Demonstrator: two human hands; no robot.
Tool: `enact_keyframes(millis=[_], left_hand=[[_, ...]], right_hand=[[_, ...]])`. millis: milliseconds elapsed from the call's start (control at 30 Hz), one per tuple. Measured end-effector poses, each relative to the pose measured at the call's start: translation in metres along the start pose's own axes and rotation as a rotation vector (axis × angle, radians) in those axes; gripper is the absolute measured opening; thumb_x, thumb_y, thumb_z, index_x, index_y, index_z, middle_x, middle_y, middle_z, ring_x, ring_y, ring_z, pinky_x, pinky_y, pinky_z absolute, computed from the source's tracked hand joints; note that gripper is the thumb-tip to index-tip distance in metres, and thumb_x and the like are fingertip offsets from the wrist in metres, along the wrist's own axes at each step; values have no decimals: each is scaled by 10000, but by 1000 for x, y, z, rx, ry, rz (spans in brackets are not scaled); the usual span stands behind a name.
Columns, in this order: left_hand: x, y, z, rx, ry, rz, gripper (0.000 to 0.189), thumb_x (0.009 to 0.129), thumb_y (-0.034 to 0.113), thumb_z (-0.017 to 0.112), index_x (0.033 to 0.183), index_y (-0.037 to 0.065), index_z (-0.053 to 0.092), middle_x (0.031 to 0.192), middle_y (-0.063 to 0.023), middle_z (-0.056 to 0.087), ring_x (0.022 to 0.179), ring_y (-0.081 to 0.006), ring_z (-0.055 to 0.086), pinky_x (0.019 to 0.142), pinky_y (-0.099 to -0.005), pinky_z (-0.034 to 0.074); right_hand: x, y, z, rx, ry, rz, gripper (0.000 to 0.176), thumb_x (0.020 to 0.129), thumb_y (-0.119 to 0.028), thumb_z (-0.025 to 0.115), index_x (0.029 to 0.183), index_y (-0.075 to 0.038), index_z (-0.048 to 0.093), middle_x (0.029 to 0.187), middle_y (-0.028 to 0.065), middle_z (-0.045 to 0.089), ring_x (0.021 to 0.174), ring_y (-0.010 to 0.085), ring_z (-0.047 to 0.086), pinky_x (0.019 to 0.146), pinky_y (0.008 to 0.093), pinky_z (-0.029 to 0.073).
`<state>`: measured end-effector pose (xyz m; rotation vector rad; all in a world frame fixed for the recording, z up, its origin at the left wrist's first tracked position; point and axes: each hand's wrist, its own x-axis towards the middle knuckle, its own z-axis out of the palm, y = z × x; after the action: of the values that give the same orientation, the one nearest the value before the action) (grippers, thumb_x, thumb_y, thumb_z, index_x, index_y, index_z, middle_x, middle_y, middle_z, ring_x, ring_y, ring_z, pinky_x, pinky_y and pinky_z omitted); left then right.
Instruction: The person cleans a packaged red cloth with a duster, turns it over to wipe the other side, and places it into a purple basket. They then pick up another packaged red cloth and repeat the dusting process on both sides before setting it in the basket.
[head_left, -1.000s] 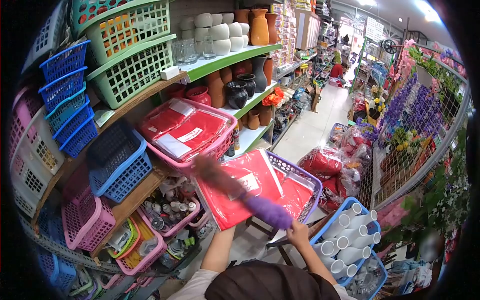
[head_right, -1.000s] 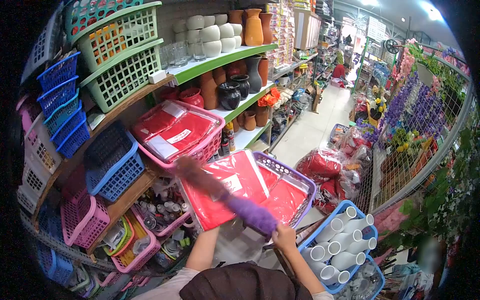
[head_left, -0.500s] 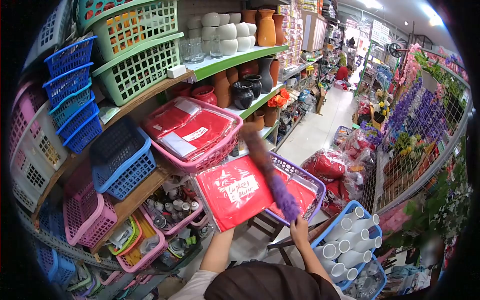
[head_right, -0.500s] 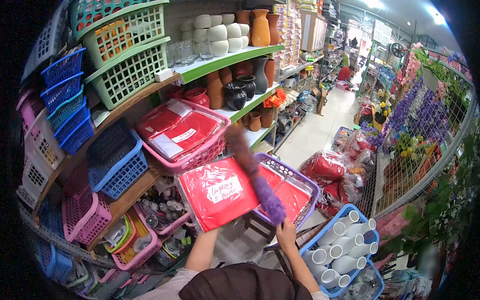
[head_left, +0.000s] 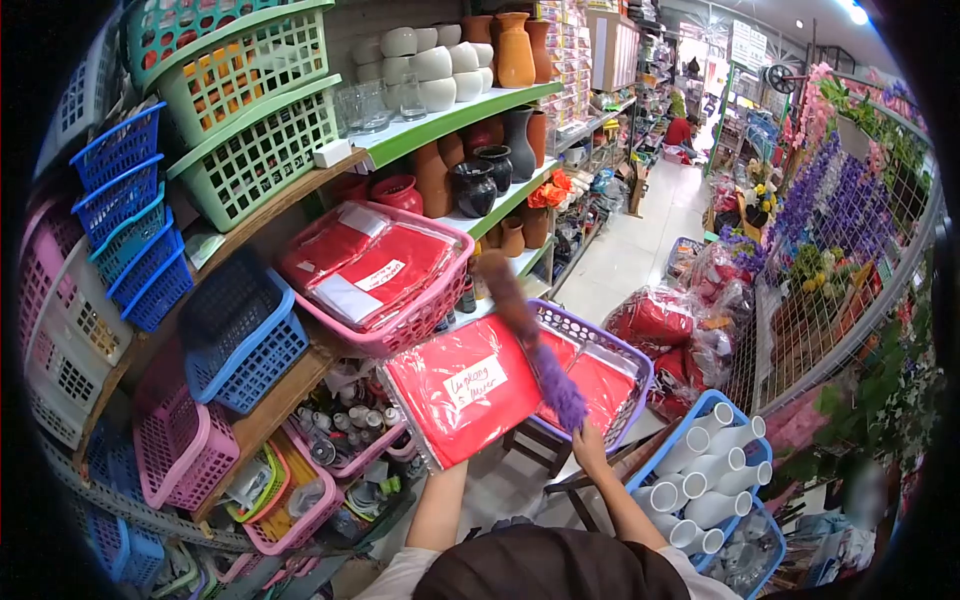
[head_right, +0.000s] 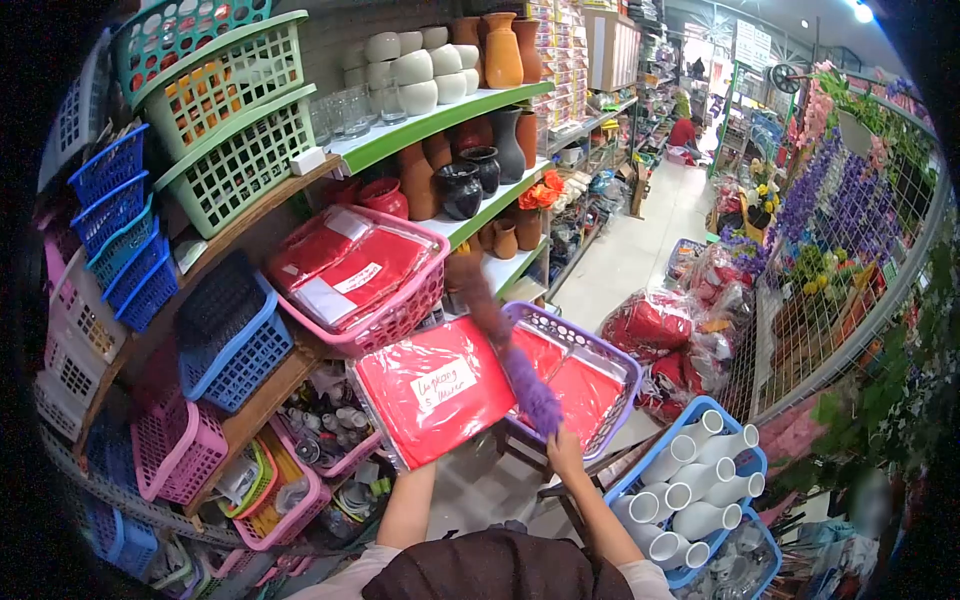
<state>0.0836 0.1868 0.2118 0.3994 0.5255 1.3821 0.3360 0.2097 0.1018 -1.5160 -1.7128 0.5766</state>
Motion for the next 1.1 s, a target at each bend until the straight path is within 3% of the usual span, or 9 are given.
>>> enact_keyframes(millis=[233, 367, 600, 667, 800, 867, 900, 967, 1100], left_hand=[[-5, -10, -3, 16, 16, -56, 495, 909, 402, 342, 1298, 97, 360, 1276, -92, 443, 1157, -217, 436, 976, -388, 345], [-8, -16, -4, 22, 26, -78, 492, 911, 399, 340, 1297, 94, 362, 1275, -92, 444, 1156, -216, 437, 976, -387, 344], [-5, -27, 6, 31, 18, -128, 488, 914, 394, 336, 1295, 90, 365, 1274, -91, 447, 1156, -214, 438, 977, -384, 344], [-2, -25, 9, 36, 12, -139, 487, 915, 393, 335, 1294, 89, 366, 1273, -91, 448, 1156, -213, 439, 978, -383, 344], [1, -29, 14, 44, -6, -161, 484, 917, 390, 332, 1293, 87, 367, 1273, -91, 449, 1156, -212, 440, 978, -382, 343], [2, -33, 17, 46, -14, -169, 483, 918, 389, 331, 1292, 85, 368, 1272, -91, 450, 1156, -211, 440, 979, -381, 343], [1, -35, 17, 47, -17, -173, 483, 918, 388, 331, 1292, 85, 369, 1272, -91, 451, 1156, -211, 440, 979, -381, 343], [4, -42, 25, 48, -22, -177, 481, 919, 386, 330, 1291, 84, 370, 1272, -91, 451, 1156, -210, 441, 979, -380, 343], [-1, -41, 22, 48, -25, -152, 479, 921, 384, 327, 1290, 81, 371, 1271, -91, 453, 1156, -209, 441, 980, -378, 343]], right_hand=[[31, 82, 36, -276, 33, 378, 299, 835, -246, 421, 885, 31, 524, 773, 280, 577, 754, 436, 566, 689, 516, 425], [33, 103, 43, -268, -5, 429, 343, 853, -285, 380, 915, 27, 508, 792, 286, 574, 769, 444, 562, 695, 526, 420], [32, 120, 41, -35, 66, 338, 393, 854, -312, 406, 1005, 44, 474, 894, 295, 570, 848, 445, 553, 732, 506, 415], [36, 119, 39, 61, 71, 448, 408, 838, -323, 463, 1026, 38, 475, 932, 265, 572, 882, 410, 551, 775, 473, 409], [44, 63, 15, -148, 392, 268, 376, 850, -318, 501, 1041, 6, 507, 945, 146, 574, 892, 296, 537, 809, 373, 406], [56, 35, -4, 706, 214, 392, 332, 880, -290, 479, 1021, 7, 530, 946, 106, 593, 882, 199, 560, 783, 311, 424], [58, 12, -21, 704, 220, 391, 332, 880, -290, 479, 1021, 7, 530, 946, 106, 593, 882, 199, 560, 783, 311, 424], [54, -31, -51, 1267, -121, 473, 276, 877, -261, 503, 1027, -34, 547, 975, 67, 598, 884, 155, 577, 773, 262, 451], [50, -50, -53, 1202, -42, 278, 301, 859, -126, 509, 1100, 55, 513, 1036, 101, 595, 906, 165, 587, 807, 273, 459]])
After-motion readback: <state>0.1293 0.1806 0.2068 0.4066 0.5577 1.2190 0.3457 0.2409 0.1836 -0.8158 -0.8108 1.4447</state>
